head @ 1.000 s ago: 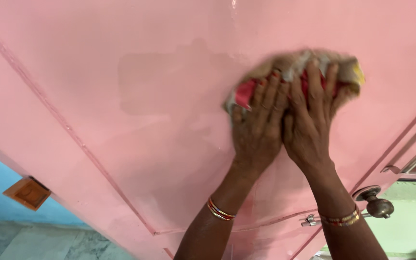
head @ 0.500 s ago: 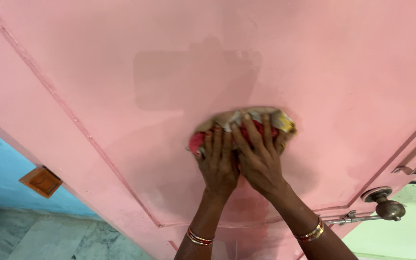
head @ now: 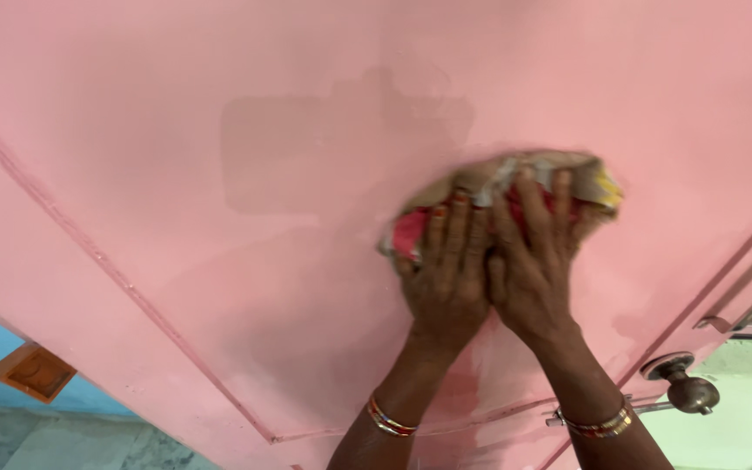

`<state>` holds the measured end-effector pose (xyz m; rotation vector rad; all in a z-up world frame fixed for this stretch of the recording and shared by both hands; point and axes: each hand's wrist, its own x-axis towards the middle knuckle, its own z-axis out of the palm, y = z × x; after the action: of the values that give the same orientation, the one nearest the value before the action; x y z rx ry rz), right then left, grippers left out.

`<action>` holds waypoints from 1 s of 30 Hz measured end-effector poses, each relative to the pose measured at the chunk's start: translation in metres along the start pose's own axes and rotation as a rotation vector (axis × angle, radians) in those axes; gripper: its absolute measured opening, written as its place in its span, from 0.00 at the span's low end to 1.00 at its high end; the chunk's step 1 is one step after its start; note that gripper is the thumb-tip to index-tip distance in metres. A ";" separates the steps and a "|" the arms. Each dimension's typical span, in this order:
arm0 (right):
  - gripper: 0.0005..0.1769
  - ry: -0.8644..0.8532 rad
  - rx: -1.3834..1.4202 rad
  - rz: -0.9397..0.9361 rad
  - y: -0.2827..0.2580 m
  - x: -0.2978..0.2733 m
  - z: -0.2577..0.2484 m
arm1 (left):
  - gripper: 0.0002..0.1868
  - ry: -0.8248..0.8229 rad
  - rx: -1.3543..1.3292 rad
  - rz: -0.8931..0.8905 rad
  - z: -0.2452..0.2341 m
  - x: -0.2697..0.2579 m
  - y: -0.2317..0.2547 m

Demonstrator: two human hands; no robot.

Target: The person wipes a pink door with a multi-colored cloth using both hands. The wiping motion is repetitive and covers various sections of the door surface.

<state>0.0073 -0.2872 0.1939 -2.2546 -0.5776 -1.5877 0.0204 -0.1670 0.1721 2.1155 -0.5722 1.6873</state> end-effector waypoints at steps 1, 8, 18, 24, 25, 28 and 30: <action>0.29 0.007 -0.001 0.020 0.005 -0.007 -0.001 | 0.24 -0.020 -0.037 0.011 0.002 -0.001 0.004; 0.29 0.023 -0.006 0.164 0.020 -0.086 0.017 | 0.22 -0.163 -0.066 0.112 0.009 -0.051 0.014; 0.27 -0.036 0.028 0.155 -0.021 -0.174 0.080 | 0.21 -0.170 -0.117 0.036 0.000 -0.149 -0.039; 0.28 -0.071 0.113 -0.051 -0.056 -0.096 0.076 | 0.25 -0.053 -0.024 -0.088 -0.016 -0.125 -0.072; 0.28 -0.059 0.085 -0.090 -0.060 -0.076 0.072 | 0.26 -0.050 0.019 -0.105 -0.020 -0.114 -0.074; 0.28 -0.051 0.075 -0.152 -0.067 -0.022 0.051 | 0.28 -0.051 0.028 -0.172 -0.028 -0.071 -0.070; 0.29 -0.050 0.082 -0.166 -0.066 0.009 0.035 | 0.29 -0.011 0.054 -0.156 -0.031 -0.040 -0.063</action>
<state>0.0056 -0.2115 0.1926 -2.2414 -0.8474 -1.5561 0.0203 -0.0947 0.1373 2.1479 -0.3577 1.6230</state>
